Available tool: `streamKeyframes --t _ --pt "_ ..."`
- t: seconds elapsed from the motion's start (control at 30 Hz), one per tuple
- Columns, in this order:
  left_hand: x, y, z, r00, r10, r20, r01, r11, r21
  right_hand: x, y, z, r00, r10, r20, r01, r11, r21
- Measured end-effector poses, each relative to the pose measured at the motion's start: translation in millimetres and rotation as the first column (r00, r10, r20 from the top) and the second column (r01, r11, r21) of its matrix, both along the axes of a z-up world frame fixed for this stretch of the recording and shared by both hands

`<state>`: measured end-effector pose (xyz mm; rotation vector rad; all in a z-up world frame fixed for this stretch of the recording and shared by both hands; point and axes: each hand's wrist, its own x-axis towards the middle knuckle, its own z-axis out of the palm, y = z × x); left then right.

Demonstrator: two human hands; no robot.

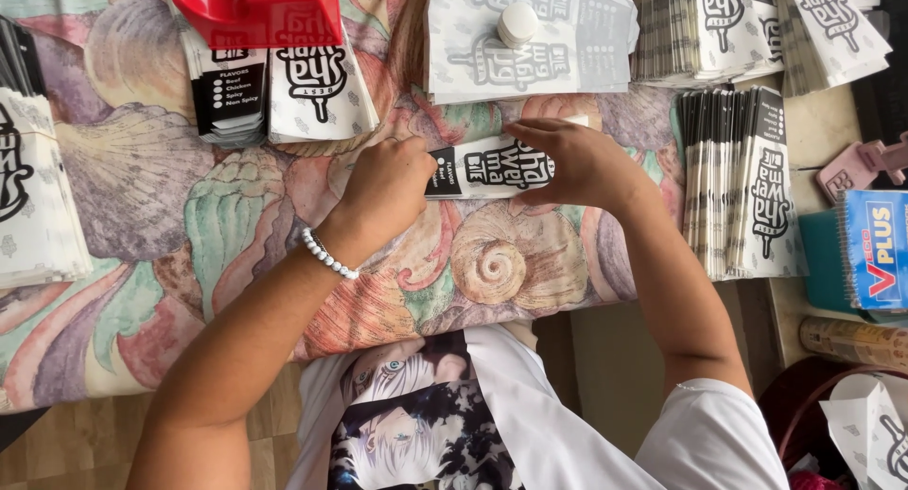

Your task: The person organizes stacks of small, black-and-white branded packets on a table. They separate the packets into smaller groups, align them, and place them into neat piles. The person also handles a red tape dispenser and a roll of tape during the process.

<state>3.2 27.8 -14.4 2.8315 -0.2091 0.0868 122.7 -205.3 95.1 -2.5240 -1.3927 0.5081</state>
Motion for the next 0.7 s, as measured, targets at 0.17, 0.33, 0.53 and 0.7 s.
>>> streamKeyframes --t 0.17,0.33,0.53,0.7 --pt "0 -3 -1 0.999 0.018 0.036 -0.019 0.999 0.026 1 2 -4 1.0 0.007 0.017 -0.007 1.0 0.0" --pt "0 -4 1 0.998 0.001 0.065 -0.005 0.997 0.074 0 9 1 0.997 0.05 0.052 -0.049 0.999 -0.025" --pt "-2 -4 -2 0.997 0.013 0.078 -0.017 0.999 0.051 -8 15 -42 0.996 0.082 0.039 -0.088 0.974 0.209" --pt "-5 -4 6 0.997 0.021 0.075 -0.026 0.998 0.064 -9 19 -67 0.986 0.143 0.091 -0.158 0.97 0.187"
